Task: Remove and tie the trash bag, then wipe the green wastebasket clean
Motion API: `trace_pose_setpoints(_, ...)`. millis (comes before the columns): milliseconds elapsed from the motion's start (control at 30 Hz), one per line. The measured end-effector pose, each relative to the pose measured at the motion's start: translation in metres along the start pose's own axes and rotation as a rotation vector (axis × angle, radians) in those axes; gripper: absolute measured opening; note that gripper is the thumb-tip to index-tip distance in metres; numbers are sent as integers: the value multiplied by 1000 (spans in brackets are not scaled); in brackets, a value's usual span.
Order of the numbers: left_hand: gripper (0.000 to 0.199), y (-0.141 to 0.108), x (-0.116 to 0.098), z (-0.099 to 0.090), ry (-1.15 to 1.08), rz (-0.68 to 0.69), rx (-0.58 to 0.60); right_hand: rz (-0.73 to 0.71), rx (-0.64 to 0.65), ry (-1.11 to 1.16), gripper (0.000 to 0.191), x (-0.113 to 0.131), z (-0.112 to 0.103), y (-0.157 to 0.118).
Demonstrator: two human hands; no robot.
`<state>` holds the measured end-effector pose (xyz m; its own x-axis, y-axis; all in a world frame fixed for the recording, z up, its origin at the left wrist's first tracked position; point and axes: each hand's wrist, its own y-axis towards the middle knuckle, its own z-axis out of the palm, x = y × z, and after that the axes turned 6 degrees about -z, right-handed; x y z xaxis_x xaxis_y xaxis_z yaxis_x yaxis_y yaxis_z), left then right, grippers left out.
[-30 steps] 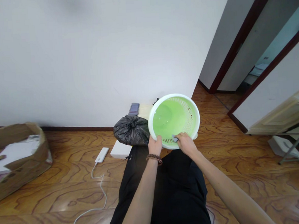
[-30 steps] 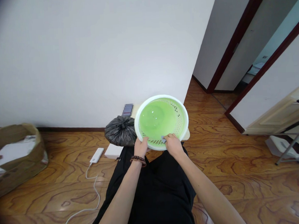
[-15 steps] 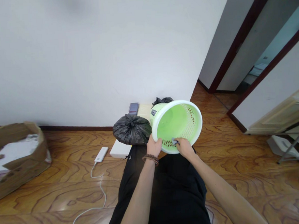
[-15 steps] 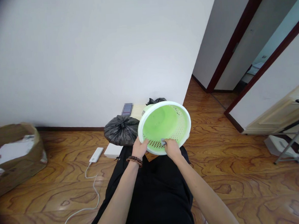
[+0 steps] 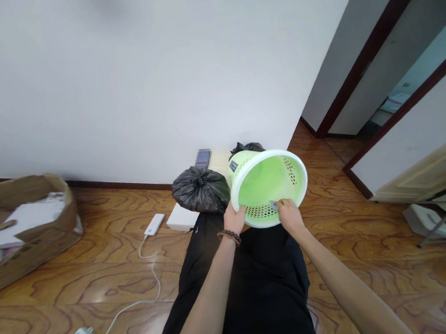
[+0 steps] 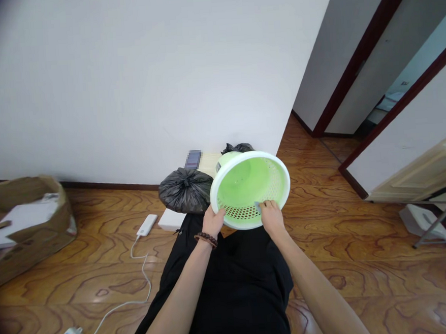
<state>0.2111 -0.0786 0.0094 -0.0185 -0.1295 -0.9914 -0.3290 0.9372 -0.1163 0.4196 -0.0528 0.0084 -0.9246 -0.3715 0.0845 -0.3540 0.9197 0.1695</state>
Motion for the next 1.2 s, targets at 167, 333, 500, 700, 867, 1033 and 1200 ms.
trace_pose_setpoints(167,29,-2,4,7,-65,-64,-41,-4,35,241,38,34,11,2)
trace_pose_setpoints(333,25,-3,2,8,-107,-96,-73,-137,-27,384,35,72,13,7)
trace_pose_setpoints(500,24,-1,0,6,-168,-105,-91,-196,56,83,33,36,-2,6)
trace_pose_setpoints(700,26,0,5,8,-154,-89,-69,-36,76,-105,34,3,-8,5)
trace_pose_setpoints(867,31,-1,14,12,-31,-35,-54,1,110,211,39,49,9,10)
trace_pose_setpoints(1033,27,-1,15,12,46,15,-67,-128,50,290,38,77,7,12)
trace_pose_setpoints(1200,31,0,13,10,-85,-58,-83,-145,98,40,38,28,-6,4)
